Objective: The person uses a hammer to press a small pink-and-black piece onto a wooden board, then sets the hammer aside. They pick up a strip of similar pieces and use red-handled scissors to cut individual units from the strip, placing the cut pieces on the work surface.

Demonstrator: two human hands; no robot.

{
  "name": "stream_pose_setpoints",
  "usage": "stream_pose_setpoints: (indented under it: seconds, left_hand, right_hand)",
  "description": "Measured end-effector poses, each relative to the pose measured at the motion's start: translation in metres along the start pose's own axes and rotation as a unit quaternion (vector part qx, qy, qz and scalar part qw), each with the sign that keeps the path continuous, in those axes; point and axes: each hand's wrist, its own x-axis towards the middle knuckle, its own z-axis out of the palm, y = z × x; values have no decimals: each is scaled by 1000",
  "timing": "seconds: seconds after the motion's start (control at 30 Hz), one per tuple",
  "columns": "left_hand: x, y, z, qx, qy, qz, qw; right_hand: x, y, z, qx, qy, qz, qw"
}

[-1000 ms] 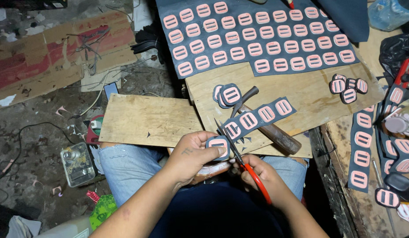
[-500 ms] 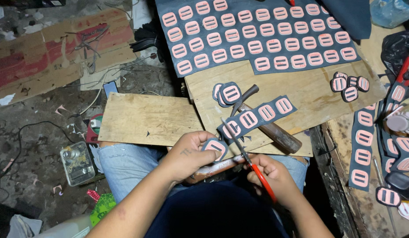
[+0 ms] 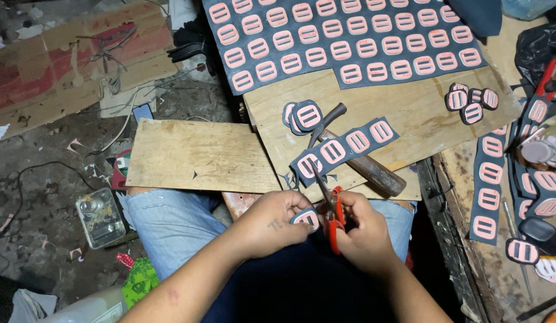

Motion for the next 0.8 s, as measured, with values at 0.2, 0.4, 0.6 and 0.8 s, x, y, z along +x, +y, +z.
stream_pose_setpoints:
  seconds: [0.2, 0.4, 0.6, 0.8]
  left_hand:
    - [-6, 15, 3, 190, 29, 8, 981]
    - [7, 28, 5, 185, 26, 66, 980]
    - [28, 36, -6, 139, 149, 68, 977]
    - [83, 54, -32, 111, 236, 151, 953]
  right_hand:
    - [-4, -4, 3, -79, 21, 7, 997]
    - [6, -5, 3, -49, 176, -2, 983]
    - [18, 2, -41, 120, 170, 54, 977]
    - [17, 17, -19, 200, 104, 106, 968]
